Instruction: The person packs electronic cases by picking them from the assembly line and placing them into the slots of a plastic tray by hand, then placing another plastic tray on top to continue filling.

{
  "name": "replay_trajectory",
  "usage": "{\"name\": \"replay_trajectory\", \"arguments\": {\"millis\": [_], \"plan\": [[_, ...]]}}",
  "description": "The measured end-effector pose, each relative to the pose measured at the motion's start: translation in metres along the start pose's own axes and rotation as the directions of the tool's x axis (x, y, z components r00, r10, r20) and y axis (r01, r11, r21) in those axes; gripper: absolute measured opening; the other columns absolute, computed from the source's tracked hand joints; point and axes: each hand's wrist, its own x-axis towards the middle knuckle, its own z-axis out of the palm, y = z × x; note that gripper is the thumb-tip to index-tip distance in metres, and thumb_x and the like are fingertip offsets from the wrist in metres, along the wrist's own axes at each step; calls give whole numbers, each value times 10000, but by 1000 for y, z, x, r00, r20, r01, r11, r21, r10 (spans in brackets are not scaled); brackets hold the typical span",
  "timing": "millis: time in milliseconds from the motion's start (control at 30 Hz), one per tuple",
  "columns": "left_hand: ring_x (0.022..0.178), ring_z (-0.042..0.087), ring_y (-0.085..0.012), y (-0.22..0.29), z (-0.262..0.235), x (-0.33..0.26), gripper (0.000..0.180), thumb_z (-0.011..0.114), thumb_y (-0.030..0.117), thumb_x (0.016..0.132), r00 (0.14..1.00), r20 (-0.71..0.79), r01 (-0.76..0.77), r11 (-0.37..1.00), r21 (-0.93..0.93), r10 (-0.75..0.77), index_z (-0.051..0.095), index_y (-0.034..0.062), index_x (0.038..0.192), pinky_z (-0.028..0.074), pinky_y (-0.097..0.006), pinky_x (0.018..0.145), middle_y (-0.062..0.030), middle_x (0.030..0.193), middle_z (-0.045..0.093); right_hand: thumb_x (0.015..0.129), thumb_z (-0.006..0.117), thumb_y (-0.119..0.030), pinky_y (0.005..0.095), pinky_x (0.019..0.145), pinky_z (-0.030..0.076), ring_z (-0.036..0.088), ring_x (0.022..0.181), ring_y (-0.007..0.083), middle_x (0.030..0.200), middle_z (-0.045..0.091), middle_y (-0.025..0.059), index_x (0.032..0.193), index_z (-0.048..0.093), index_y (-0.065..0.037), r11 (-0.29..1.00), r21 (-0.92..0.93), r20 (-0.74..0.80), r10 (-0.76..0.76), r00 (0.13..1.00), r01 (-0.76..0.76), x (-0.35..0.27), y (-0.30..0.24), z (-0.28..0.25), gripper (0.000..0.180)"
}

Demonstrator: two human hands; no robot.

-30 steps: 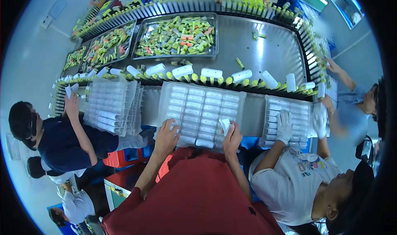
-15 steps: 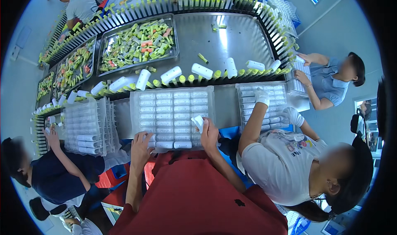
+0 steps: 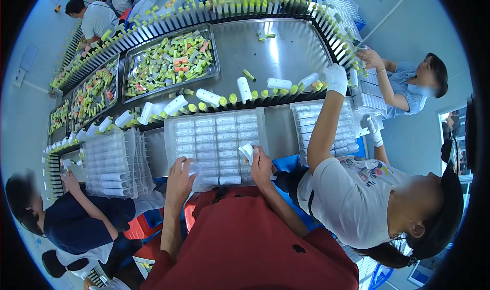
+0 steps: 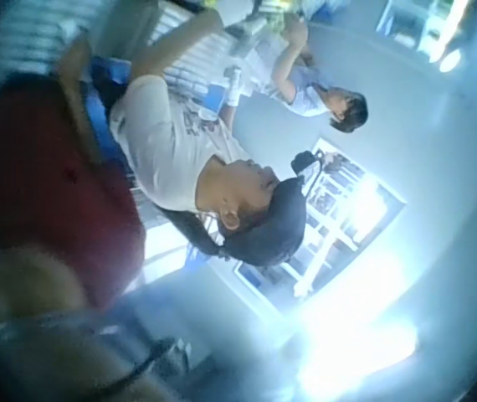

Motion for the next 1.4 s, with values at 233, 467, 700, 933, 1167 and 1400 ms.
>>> {"name": "replay_trajectory", "arguments": {"millis": [233, 467, 700, 933, 1167, 1400], "plan": [[1248, 590, -409, -17, 42, -1, 437, 712, 124, 959, 994, -91, -53, 993, 101, 62, 611, 31, 1374, 436, -516, 1106, -181, 1340, 625, 1162, 462, -278, 463, 709, 557, 758, 798, 400, 835, 741, 222, 1162, 721, -4, 1000, 5, -19, -26, 999, 26, -2, -1, 0, 377], [1183, 607, -437, -12, 75, 6, 404, 689, 137, 977, 957, -288, -45, 999, 0, 42, 602, 9, 1350, 470, -531, 1049, -208, 1265, 651, 1165, 459, -286, 463, 709, 557, 757, 794, 399, 833, 743, 212, 1178, 712, -9, 999, 29, -18, -17, 1000, 17, -4, -8, -1, 375], [1159, 598, -488, 13, 83, 42, 424, 663, 69, 978, 939, -344, -54, 985, -162, -5, 566, -23, 1380, 489, -520, 1040, -259, 1264, 623, 1163, 469, -297, 461, 712, 555, 760, 810, 402, 843, 745, 204, 1212, 697, -19, 1000, 21, 26, -11, 1000, 10, -5, -13, -3, 363], [1136, 659, -302, 15, 93, 65, 493, 777, 42, 966, 874, -385, -7, 786, -618, -295, 511, -16, 1377, 518, -433, 1032, -178, 1221, 640, 1123, 564, -299, 477, 750, 565, 761, 848, 416, 900, 765, 209, 1288, 666, -19, 990, -84, 82, -109, 991, 116, -12, -7, -1, 341], [666, 579, -110, -25, 118, 77, 392, 710, 17, 1032, 831, -338, -78, 509, -857, -442, 458, 35, 1332, 497, -279, 602, -101, 1050, 608, 1120, 576, -304, 468, 741, 567, 765, 832, 393, 869, 763, 212, 1268, 675, -17, 992, -110, 68, -53, 996, 60, -10, -21, 0, 338], [603, 604, -94, -9, 96, 82, 235, 726, 108, 1042, 886, -228, 28, 537, -843, -404, 612, 20, 1228, 483, -276, 571, -26, 735, 637, 1099, 611, -304, 495, 716, 547, 731, 833, 438, 905, 738, 222, 1259, 676, -34, 994, -66, 69, -78, 995, 82, -13, -10, 4, 320]]}}
